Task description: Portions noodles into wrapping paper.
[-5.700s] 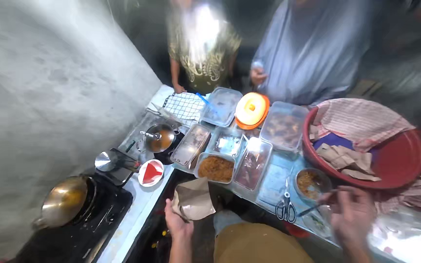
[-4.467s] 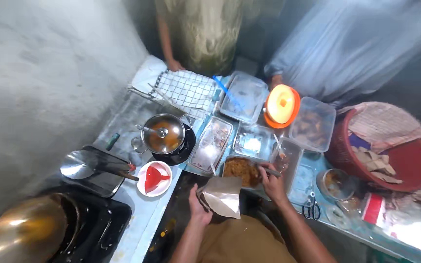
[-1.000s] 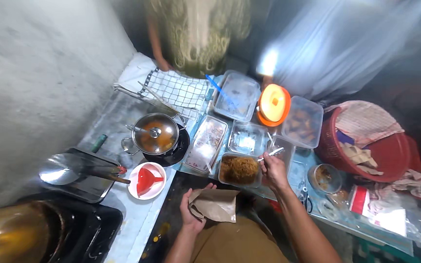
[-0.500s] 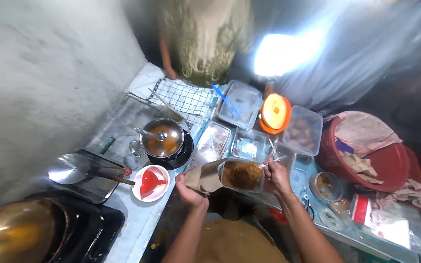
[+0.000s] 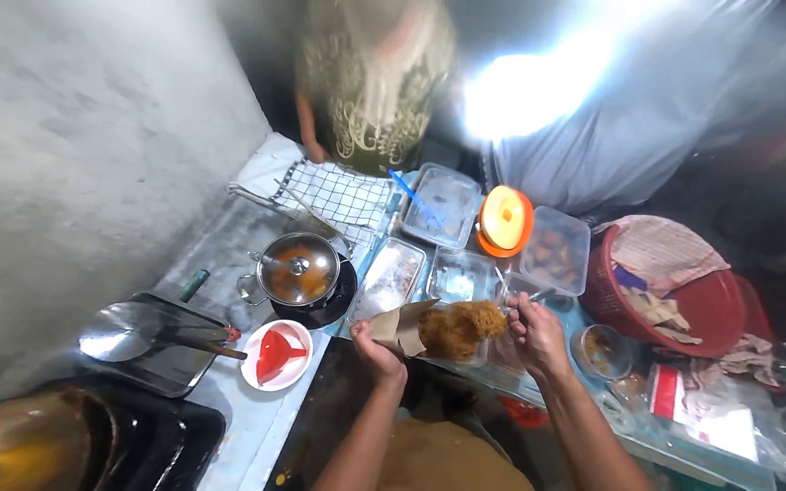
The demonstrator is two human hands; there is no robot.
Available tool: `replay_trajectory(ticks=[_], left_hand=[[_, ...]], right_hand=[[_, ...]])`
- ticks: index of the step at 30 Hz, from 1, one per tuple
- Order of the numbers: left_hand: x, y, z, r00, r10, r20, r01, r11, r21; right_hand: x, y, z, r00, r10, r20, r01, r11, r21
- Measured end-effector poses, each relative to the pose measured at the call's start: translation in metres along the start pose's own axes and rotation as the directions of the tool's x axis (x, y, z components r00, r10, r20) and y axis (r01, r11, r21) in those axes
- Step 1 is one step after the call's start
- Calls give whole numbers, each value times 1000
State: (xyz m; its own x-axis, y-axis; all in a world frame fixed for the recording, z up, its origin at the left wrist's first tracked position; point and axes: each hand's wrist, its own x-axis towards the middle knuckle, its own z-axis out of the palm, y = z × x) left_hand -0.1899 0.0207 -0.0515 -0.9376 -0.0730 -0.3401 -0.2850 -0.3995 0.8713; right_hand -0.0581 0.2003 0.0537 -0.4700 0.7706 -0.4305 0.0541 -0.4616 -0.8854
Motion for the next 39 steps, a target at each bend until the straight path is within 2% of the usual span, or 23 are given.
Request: replay_trajectory(ticks=[4, 11, 15, 18, 21, 23, 25, 27, 29, 31, 33, 35, 39], left_hand=[[3, 1, 3, 1000, -26, -4, 26, 1000, -16], [-3, 17, 15, 967, -254, -14, 247, 951, -187], [-4, 19, 18, 926, -377, 1, 366, 897, -246], [-8, 27, 21, 876, -481, 37, 469, 831, -299], [-14, 37, 20, 833, -545, 95, 546, 781, -303], [-20, 47, 19, 755, -634, 168, 653, 699, -293], [-24, 52, 13, 673, -694, 256, 739, 611, -286], [-26, 53, 8, 655, -691, 306, 755, 589, -289], [-27, 53, 4, 650, -677, 345, 760, 573, -305], [-27, 51, -1, 636, -689, 349, 771, 548, -324], [-26, 48, -5, 633, -698, 336, 773, 543, -328], [-26, 45, -11, 652, -661, 371, 758, 549, -353], [-21, 54, -11, 662, -605, 444, 750, 550, -368]], right_hand=[[-5, -16, 6, 999, -27, 28, 27, 1000, 15], [-19, -40, 24, 992, -64, 110, 61, 997, 39], [-29, -51, 39, 980, -76, 182, 71, 997, 33], [-32, -50, 51, 970, -90, 227, 90, 996, 11], [-32, -36, 61, 958, -113, 262, 141, 986, -91], [-30, -22, 65, 942, -142, 303, 211, 955, -209], [-27, -7, 66, 911, -203, 360, 337, 868, -364], [-25, 7, 64, 828, -311, 467, 541, 662, -519], [-21, 18, 61, 637, -440, 634, 771, 360, -525], [-23, 16, 60, 486, -460, 743, 870, 175, -460], [-29, 8, 62, 403, -472, 785, 907, 86, -413], [-36, -3, 63, 342, -502, 795, 928, 45, -370], [-38, -5, 58, 275, -544, 793, 959, 95, -267]])
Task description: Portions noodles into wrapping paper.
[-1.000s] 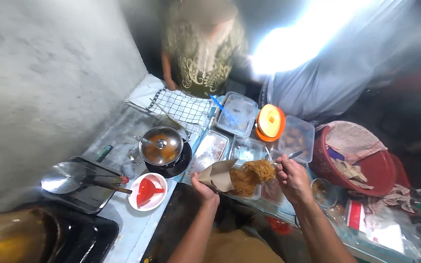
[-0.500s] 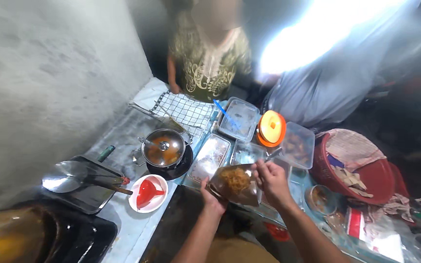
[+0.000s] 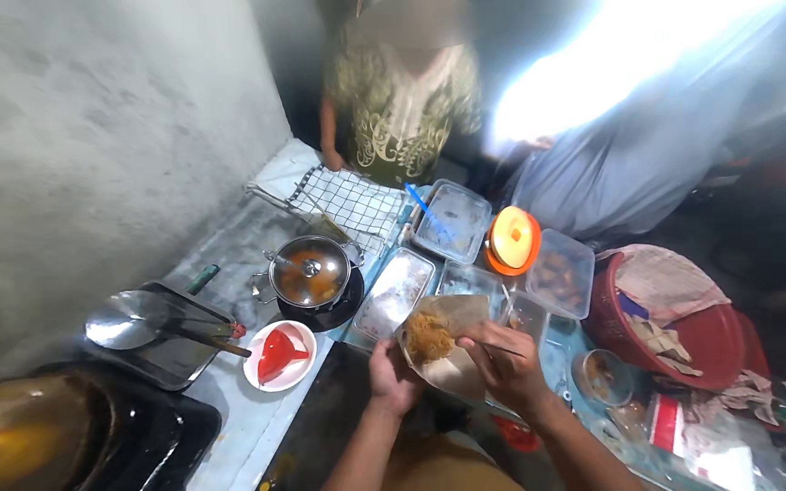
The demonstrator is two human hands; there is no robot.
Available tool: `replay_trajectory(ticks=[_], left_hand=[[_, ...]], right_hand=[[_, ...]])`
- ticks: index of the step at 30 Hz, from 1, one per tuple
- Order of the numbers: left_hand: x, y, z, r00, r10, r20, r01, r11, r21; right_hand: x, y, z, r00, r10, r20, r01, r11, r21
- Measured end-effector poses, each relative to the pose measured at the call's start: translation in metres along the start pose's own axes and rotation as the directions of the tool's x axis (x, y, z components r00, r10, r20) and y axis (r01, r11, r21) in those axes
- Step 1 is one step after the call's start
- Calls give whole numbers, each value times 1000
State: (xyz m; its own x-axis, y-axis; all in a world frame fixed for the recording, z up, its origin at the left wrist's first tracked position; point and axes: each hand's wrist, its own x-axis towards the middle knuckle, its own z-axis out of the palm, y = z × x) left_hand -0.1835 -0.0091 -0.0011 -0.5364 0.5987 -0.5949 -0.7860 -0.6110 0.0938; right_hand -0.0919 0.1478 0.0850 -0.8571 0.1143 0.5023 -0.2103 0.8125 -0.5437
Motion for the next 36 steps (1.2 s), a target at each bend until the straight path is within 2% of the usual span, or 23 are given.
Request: replay_trajectory(ticks=[3, 6, 8, 10, 11, 13, 15, 17, 18, 20, 21, 23, 25, 28, 30, 32, 36], left_hand=[[1, 3, 3, 985, 8, 172, -31, 991, 132], [11, -1, 4, 967, 91, 240, -135, 975, 178], [16, -8, 3, 967, 214, 135, -238, 950, 200], [20, -13, 5, 962, 272, -4, -262, 930, 257], [21, -13, 6, 958, 280, -55, -254, 924, 286], [20, -12, 12, 942, 313, -119, -253, 899, 358], [18, -8, 11, 930, 337, -149, -254, 879, 404], [19, 2, 4, 917, 370, -150, -280, 863, 420], [19, 9, -3, 905, 403, -132, -307, 838, 450], [15, 23, -18, 877, 472, -92, -362, 773, 521], [14, 30, -27, 856, 509, -91, -383, 743, 549], [13, 43, -47, 805, 584, -100, -403, 663, 631], [10, 50, -61, 780, 607, -152, -382, 654, 653], [0, 44, -62, 780, 591, -206, -360, 693, 624], [-8, 34, -51, 801, 553, -228, -353, 745, 566], [-10, 24, -48, 836, 491, -245, -352, 822, 447], [-11, 17, -48, 864, 439, -246, -336, 867, 367]], right_hand=[[-12, 7, 4, 998, 0, 65, 0, 1000, -11], [-14, 6, -2, 1000, -8, -19, 9, 999, 45], [-15, 7, -3, 999, 2, 32, -3, 999, 39], [-19, 9, 2, 992, 34, 122, -28, 998, -56], [-21, 9, 3, 994, 59, 97, -57, 998, -25], [-23, 8, -2, 982, 168, -81, -152, 973, 176], [-26, 12, -7, 888, 363, -282, -258, 902, 346], [-34, 30, -3, 762, 513, -395, -397, 852, 341], [-44, 43, 3, 727, 577, -371, -511, 817, 269], [-66, 72, 21, 658, 738, -148, -742, 670, 41], [-75, 84, 32, 608, 793, -42, -793, 604, -78], [-85, 94, 51, 536, 843, 36, -817, 529, -231], [-88, 99, 65, 517, 855, 51, -810, 507, -294], [-88, 104, 84, 380, 899, 216, -892, 418, -171], [-91, 110, 96, 326, 905, 275, -937, 348, -33], [-91, 115, 101, 274, 916, 292, -961, 252, 112], [-90, 118, 97, 217, 935, 282, -923, 102, 372]])
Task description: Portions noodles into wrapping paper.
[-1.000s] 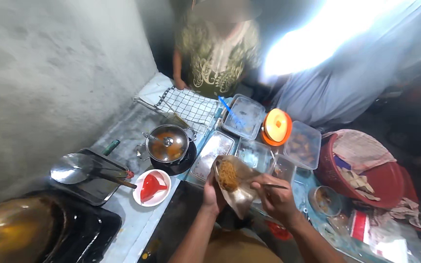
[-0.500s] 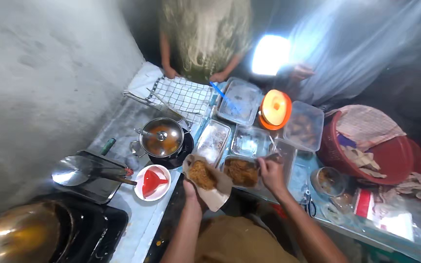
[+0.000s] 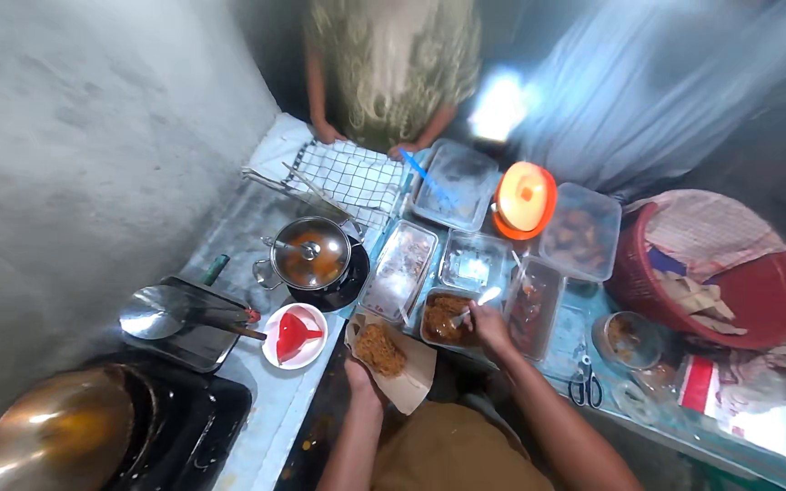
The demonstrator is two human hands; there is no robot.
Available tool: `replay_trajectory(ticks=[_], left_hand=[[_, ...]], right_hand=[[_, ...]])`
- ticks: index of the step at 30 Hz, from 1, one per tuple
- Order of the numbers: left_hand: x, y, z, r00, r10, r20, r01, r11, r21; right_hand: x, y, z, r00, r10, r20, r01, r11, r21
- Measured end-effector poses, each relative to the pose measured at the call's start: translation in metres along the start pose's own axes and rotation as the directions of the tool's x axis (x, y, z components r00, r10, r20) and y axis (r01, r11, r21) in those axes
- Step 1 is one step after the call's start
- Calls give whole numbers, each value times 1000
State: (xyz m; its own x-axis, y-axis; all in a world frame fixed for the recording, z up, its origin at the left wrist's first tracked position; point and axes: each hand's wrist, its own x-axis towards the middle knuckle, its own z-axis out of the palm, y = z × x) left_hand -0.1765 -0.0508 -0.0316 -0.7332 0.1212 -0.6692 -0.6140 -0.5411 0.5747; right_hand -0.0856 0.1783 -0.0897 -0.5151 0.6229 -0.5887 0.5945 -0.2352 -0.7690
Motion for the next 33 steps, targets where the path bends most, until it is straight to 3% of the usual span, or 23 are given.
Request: replay_trajectory(ticks=[7, 10, 12, 14, 17, 20, 22, 26, 33], left_hand=[[7, -2, 1, 999, -34, 36, 37, 995, -93], [7, -4, 4, 999, -39, 22, 41, 994, -97], [6, -6, 6, 999, -49, 16, 50, 994, -96], [3, -5, 9, 998, -59, 10, 60, 995, -85], [3, -6, 10, 998, -60, 23, 62, 996, -66], [5, -8, 4, 999, -42, 25, 43, 998, -47], [5, -8, -1, 1000, -10, 10, 10, 1000, -16], [2, -4, -2, 999, 47, -26, -47, 998, 33], [9, -9, -3, 1000, 6, -9, -6, 999, -49]], right_hand=[[-19, -18, -18, 999, 52, -15, -43, 932, 361], [-27, -29, -26, 995, 14, -103, 27, 922, 386], [-27, -31, -30, 973, -100, -210, 146, 964, 221], [-24, -27, -31, 932, -254, -258, 238, 967, -91], [-14, -13, -17, 943, -314, -109, 258, 897, -360], [-4, 0, 1, 971, -214, 108, 240, 844, -480], [2, 5, 5, 985, -119, 126, 162, 894, -418], [9, -4, -2, 999, -1, 45, 5, 995, -95], [-1, -14, -14, 998, 60, 30, -66, 948, 311]])
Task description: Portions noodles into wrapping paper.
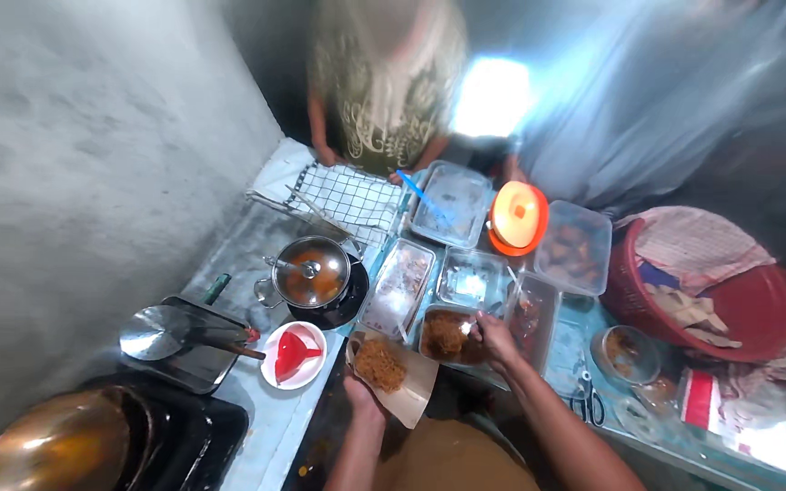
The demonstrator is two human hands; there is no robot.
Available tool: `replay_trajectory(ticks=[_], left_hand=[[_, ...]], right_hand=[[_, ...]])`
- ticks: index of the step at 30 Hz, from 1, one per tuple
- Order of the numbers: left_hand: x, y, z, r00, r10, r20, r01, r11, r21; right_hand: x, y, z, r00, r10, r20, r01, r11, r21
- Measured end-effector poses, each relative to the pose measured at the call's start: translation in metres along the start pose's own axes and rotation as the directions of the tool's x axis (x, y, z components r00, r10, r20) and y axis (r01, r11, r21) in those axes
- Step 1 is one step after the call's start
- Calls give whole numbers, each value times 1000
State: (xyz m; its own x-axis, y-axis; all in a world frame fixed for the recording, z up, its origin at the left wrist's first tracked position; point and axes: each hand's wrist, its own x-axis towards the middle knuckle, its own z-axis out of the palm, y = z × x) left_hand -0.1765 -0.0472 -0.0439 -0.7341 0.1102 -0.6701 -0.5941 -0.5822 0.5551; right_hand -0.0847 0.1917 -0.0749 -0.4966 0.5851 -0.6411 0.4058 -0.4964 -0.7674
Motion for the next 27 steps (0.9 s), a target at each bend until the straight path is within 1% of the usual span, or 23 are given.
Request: replay_trajectory(ticks=[3, 7, 9, 13, 16, 18, 22, 24, 27], left_hand=[[2, -4, 5, 1000, -12, 14, 12, 1000, -26], [8, -9, 14, 997, -16, 70, 21, 997, -79], [7, -10, 20, 997, -19, 69, 25, 996, -89], [9, -11, 23, 999, 1, 53, 1, 999, -40], [9, -12, 24, 999, 21, 40, -22, 1000, 17], [10, -14, 22, 999, 10, 42, -10, 1000, 17], [11, -16, 24, 997, -36, 67, 41, 997, -67], [13, -18, 21, 995, -33, 92, 44, 992, -121], [15, -20, 22, 994, -13, 111, 29, 989, -142]], right_hand=[[-12, -11, -4, 999, -9, -34, 13, 994, 107], [-32, -32, -13, 993, -92, -79, 103, 983, 152], [-35, -38, -15, 987, -128, -94, 142, 977, 157], [-22, -21, -14, 982, -107, -157, 123, 987, 99], [-27, -22, -13, 977, -111, -180, 138, 980, 143], [-27, -20, -14, 978, -91, -189, 126, 976, 180], [-30, -27, -19, 980, -82, -182, 121, 970, 212], [-37, -39, -21, 980, -100, -173, 139, 963, 231], [-54, -64, -22, 975, -146, -166, 187, 945, 267]])
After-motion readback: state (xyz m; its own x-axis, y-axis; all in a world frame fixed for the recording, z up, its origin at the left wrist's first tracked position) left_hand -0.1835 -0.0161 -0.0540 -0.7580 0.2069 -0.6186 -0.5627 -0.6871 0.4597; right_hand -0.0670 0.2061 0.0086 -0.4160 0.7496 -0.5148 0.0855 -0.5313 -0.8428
